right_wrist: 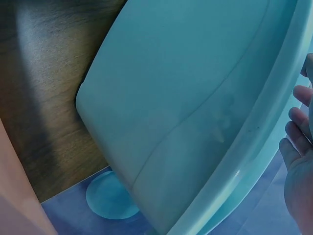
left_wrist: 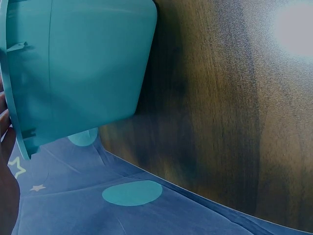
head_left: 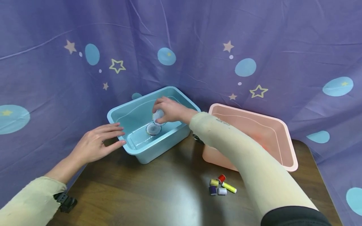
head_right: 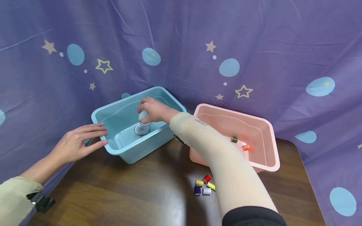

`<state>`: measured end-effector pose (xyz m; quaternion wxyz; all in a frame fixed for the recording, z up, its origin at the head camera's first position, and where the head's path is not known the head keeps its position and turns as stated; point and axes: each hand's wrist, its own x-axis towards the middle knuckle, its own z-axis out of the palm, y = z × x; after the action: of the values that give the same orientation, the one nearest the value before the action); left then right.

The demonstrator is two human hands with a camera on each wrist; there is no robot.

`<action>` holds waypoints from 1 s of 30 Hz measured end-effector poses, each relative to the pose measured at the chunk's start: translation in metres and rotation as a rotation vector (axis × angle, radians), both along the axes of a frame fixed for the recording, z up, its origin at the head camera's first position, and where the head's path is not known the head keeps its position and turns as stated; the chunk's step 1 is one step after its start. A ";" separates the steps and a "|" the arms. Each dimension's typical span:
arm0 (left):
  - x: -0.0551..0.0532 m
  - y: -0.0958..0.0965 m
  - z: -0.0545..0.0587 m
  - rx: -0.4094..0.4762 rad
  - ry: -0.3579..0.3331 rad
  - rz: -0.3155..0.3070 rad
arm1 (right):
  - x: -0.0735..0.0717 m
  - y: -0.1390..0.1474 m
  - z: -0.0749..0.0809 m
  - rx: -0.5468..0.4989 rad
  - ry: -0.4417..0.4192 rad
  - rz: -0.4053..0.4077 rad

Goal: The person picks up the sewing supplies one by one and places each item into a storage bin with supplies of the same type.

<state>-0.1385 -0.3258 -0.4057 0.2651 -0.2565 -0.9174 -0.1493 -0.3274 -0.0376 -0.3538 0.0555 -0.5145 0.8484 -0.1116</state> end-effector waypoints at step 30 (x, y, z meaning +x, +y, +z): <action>0.000 0.005 0.007 -0.016 -0.017 -0.006 | 0.023 0.041 0.036 0.044 0.069 0.124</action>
<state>-0.1388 -0.3209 -0.3982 0.2549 -0.2603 -0.9199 -0.1449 -0.3044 0.0030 -0.3175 0.0445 -0.5684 0.8185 -0.0716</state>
